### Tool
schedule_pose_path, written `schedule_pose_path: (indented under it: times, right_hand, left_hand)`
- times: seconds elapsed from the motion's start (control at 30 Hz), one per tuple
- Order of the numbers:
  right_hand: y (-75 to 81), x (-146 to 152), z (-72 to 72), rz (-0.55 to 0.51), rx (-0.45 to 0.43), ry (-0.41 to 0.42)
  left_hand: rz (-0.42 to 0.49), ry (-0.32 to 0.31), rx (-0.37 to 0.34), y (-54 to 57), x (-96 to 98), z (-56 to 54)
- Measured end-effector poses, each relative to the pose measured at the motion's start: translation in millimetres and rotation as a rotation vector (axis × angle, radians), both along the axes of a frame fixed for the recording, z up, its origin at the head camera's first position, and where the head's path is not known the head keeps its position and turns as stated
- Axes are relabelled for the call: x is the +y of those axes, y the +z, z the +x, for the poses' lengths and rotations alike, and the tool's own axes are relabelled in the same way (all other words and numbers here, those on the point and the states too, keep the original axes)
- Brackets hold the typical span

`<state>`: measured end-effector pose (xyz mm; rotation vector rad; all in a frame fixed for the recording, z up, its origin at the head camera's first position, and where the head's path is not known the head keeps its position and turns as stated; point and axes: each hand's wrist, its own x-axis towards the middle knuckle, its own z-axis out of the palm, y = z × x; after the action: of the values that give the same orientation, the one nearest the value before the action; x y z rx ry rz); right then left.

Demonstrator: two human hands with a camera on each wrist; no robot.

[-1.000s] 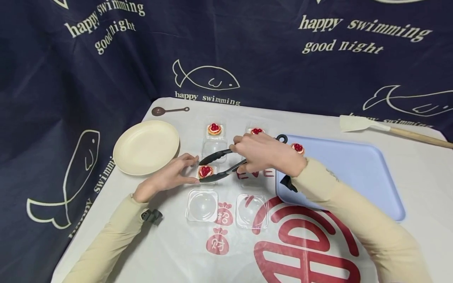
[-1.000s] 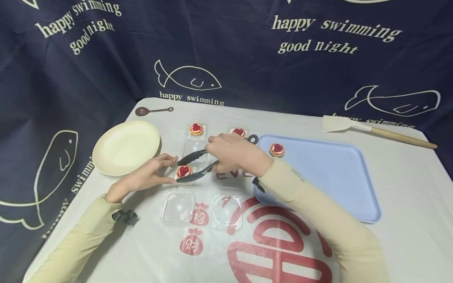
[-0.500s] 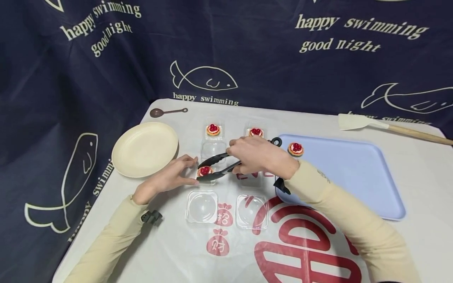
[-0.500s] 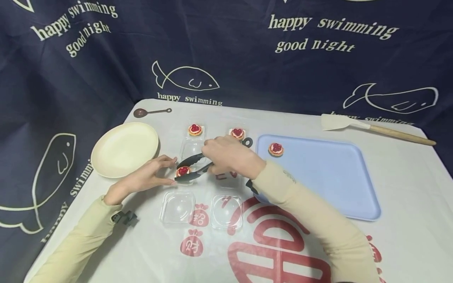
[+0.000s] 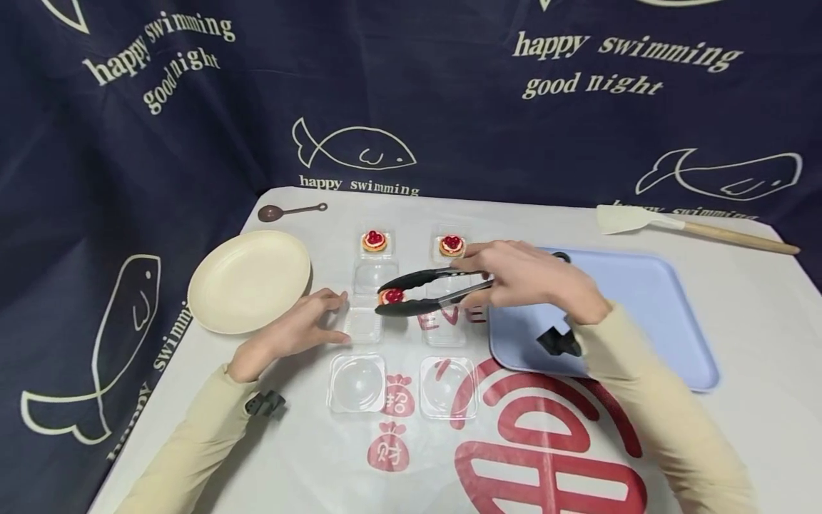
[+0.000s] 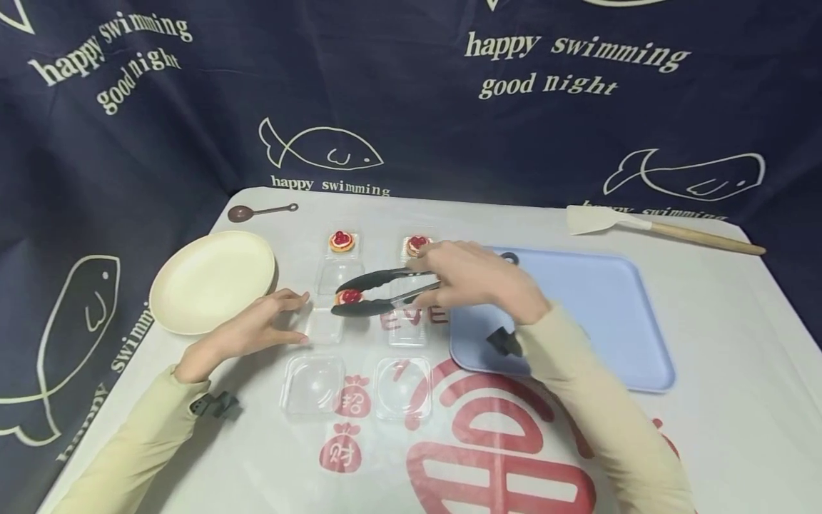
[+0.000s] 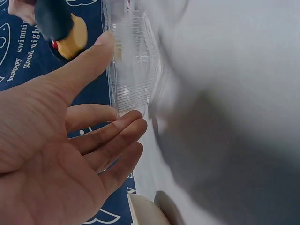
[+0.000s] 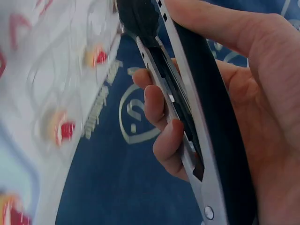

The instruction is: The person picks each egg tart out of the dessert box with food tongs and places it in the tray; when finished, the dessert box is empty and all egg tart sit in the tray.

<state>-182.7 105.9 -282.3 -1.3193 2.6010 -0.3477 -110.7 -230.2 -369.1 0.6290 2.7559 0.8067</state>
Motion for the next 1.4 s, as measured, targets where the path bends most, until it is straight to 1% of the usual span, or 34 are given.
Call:
schedule_pose_path:
  times: [0.23,0.37,0.63,0.77,0.87,0.97,1.1,1.23,1.4]
  right_hand:
    - [2.5,66.0,-4.4,-0.041,0.057,-0.135]
    - [0.7,103.9,-3.6,-0.039,0.078,-0.219]
    - [-15.1,180.7,4.3,-0.058,0.105,-0.394]
    - [-20.8,215.5,10.2,-0.020,0.109,-0.502]
    - [-25.3,235.8,14.3,0.016,0.099,-0.568]
    - [-30.4,247.5,18.5,0.035,0.089,-0.601]
    - [-36.6,252.6,22.5,0.046,0.096,-0.601]
    - [-38.7,252.5,24.9,0.066,0.114,-0.607]
    - [-40.5,251.8,26.0,0.091,0.127,-0.626]
  left_hand:
    - [0.018,0.002,0.024,-0.4,-1.9,2.9]
    - [0.027,0.003,0.020,-0.8,-2.9,5.0]
    - [0.042,0.009,0.010,-2.4,-0.9,6.3]
    - [0.050,0.006,0.005,-2.8,1.6,5.4]
    - [0.055,-0.004,0.019,-3.0,3.4,4.0]
    - [0.057,-0.010,0.039,-2.5,3.6,3.8]
    - [0.057,-0.015,0.059,-1.6,3.0,5.1]
    - [0.063,-0.010,0.054,-1.0,4.2,5.6]
    - [0.075,0.027,0.029,-2.9,6.2,6.9]
